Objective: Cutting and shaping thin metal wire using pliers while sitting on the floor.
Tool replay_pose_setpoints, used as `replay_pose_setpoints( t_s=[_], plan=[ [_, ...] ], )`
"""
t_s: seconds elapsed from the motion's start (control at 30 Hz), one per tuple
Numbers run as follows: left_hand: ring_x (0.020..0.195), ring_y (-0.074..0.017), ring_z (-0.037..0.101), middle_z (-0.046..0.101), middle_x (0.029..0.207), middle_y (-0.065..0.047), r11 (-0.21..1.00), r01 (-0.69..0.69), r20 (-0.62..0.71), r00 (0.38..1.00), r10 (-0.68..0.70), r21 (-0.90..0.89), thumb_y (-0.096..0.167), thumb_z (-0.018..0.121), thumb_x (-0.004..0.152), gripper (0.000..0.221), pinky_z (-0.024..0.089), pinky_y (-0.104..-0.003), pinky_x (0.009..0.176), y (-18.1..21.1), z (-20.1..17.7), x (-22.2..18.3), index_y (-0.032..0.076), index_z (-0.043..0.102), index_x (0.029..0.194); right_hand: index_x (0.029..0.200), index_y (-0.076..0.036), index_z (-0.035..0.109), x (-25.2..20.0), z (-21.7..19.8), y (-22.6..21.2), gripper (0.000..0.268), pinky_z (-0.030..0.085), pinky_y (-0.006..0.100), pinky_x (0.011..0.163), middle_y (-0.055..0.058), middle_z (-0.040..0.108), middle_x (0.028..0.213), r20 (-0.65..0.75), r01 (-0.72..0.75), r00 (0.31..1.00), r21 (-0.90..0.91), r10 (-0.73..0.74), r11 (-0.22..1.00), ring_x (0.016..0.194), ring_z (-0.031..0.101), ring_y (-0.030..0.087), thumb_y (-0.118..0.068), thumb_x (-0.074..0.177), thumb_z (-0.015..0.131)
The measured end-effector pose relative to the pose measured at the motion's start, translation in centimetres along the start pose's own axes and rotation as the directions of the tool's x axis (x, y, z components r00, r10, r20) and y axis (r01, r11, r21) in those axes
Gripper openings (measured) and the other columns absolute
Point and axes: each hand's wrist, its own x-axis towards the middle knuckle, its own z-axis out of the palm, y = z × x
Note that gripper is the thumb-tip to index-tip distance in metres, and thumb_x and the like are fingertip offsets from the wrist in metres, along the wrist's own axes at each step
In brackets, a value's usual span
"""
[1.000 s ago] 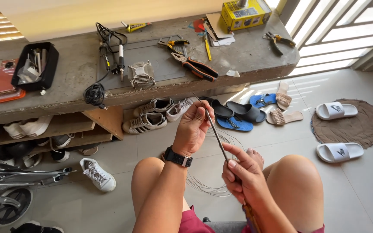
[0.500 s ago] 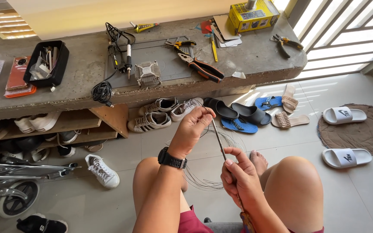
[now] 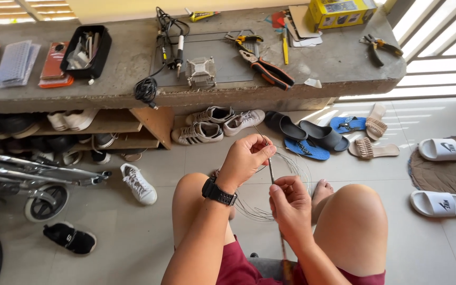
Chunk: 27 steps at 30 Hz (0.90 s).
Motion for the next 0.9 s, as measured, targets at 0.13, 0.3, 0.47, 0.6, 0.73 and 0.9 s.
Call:
replay_pose_setpoints(
  t_s=[0.13,0.3,0.47,0.6,0.73,0.9],
  plan=[
    [0.071,-0.0118,0.072,0.078,0.083,-0.005,0.996,0.06,-0.043,0.997,-0.058,0.069,0.006,0.08,0.102,0.01,0.058,-0.026,0.065,0.3,-0.9,-2.1,-0.001,0.083,0.109,0.11,0.003,0.065,-1.3,1.6,-0.2,0.011,0.05,0.03,0.043,0.013,0.071,0.074,0.177,-0.003,0.984,-0.055,0.013,0.998,0.056,0.068,0.018,0.004,0.105,0.075],
    [0.065,-0.0134,0.075,0.079,0.086,-0.005,0.993,0.06,-0.151,0.987,-0.045,0.097,0.003,0.078,0.099,0.013,0.06,-0.027,0.062,1.0,-1.3,-5.7,-0.001,0.083,0.11,0.106,0.001,0.062,-1.7,2.0,0.0,0.021,0.054,0.028,0.041,0.011,0.07,0.082,0.374,-0.07,0.921,-0.123,0.111,0.99,0.059,0.081,0.023,0.001,0.103,0.083],
    [0.071,-0.013,0.072,0.08,0.091,-0.01,0.993,-0.037,-0.394,0.916,0.08,0.116,0.002,0.077,0.1,0.017,0.065,-0.027,0.057,-0.3,-0.2,-7.2,-0.005,0.084,0.114,0.115,0.006,0.071,-1.0,2.5,-0.8,0.018,0.057,0.028,0.047,0.015,0.08,0.087,0.419,-0.092,0.891,-0.21,0.175,0.973,0.068,0.079,0.02,0.002,0.102,0.083],
    [0.08,-0.0324,0.087,0.08,0.093,-0.022,0.929,-0.129,-0.513,0.803,0.303,0.346,0.004,0.078,0.101,0.021,0.069,-0.033,0.052,-1.6,0.6,-6.4,-0.005,0.086,0.118,0.11,-0.001,0.082,1.1,2.2,-1.6,0.01,0.06,0.033,0.057,0.02,0.084,0.075,0.313,0.115,0.95,-0.363,0.004,0.925,0.061,0.076,0.024,-0.011,0.107,0.081],
    [0.085,-0.0305,0.087,0.081,0.096,-0.015,0.879,-0.161,-0.573,0.704,0.421,0.449,0.012,0.081,0.103,0.02,0.073,-0.035,0.068,-0.5,2.3,-5.5,0.002,0.089,0.118,0.13,-0.009,0.082,6.0,0.5,-3.4,0.018,0.057,0.034,0.1,0.014,0.085,0.119,0.248,0.437,0.899,-0.451,-0.361,0.778,0.113,0.077,0.018,-0.009,0.112,0.08],
    [0.074,-0.0205,0.081,0.073,0.093,-0.012,0.876,-0.407,-0.6,0.643,0.476,0.259,0.002,0.079,0.106,0.016,0.065,-0.027,0.053,0.2,5.3,-5.7,-0.002,0.086,0.119,0.132,-0.019,0.085,8.8,1.3,-8.0,0.031,0.063,0.041,0.077,0.006,0.08,0.082,0.648,0.501,0.758,-0.512,-0.069,0.698,0.079,0.066,0.013,-0.009,0.116,0.06]
  ],
)
